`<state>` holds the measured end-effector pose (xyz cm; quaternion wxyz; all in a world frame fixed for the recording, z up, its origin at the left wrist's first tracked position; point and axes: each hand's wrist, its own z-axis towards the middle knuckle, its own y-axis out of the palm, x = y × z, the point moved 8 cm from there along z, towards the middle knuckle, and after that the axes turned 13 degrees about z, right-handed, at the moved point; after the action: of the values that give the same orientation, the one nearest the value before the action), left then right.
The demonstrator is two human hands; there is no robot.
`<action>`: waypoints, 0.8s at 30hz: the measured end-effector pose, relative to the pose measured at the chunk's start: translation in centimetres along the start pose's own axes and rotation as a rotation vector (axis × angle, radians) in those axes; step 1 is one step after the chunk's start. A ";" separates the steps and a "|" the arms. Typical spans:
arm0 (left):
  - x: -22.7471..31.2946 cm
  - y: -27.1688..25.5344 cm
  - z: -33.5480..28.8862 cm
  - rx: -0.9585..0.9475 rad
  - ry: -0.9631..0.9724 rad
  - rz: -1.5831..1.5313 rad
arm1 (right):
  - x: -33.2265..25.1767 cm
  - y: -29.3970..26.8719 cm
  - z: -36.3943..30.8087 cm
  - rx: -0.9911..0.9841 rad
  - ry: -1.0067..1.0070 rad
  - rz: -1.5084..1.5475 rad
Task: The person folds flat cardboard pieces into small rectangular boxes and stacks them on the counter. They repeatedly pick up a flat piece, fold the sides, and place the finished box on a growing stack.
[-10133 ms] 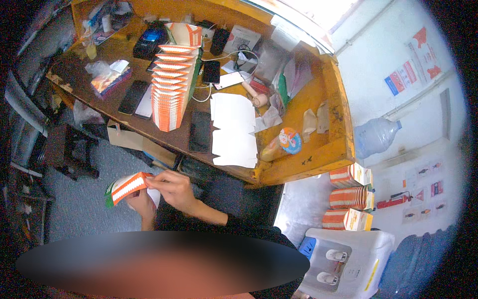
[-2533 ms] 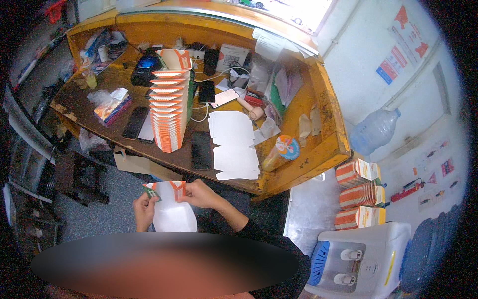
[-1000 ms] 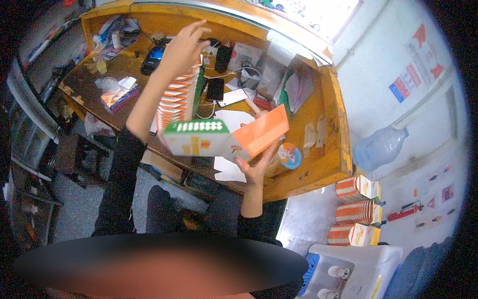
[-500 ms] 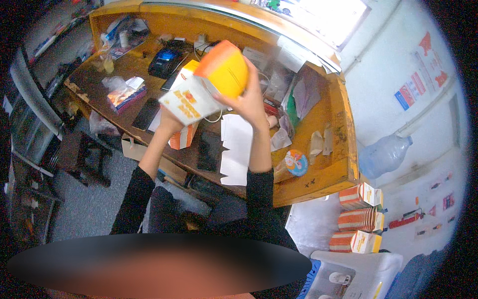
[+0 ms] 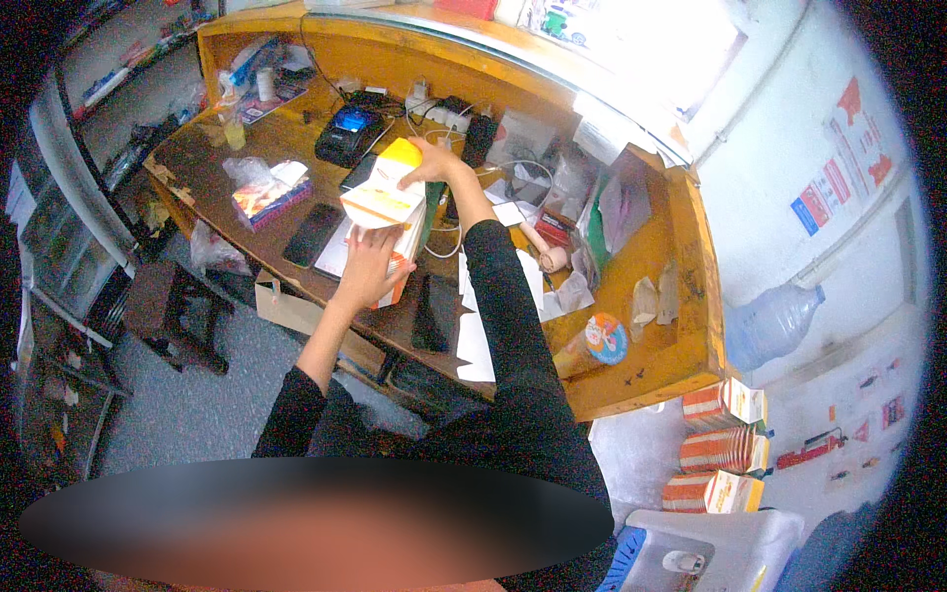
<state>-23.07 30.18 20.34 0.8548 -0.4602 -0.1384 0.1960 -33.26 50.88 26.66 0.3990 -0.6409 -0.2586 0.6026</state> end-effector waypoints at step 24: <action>-7.6 0.1 4.1 -0.276 -0.676 0.294 | 0.4 3.0 -4.1 0.008 0.116 -0.143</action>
<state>-31.50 29.78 22.01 0.6537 -0.4953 -0.3699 0.4365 -29.61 48.71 23.78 0.4577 -0.6532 -0.2776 0.5355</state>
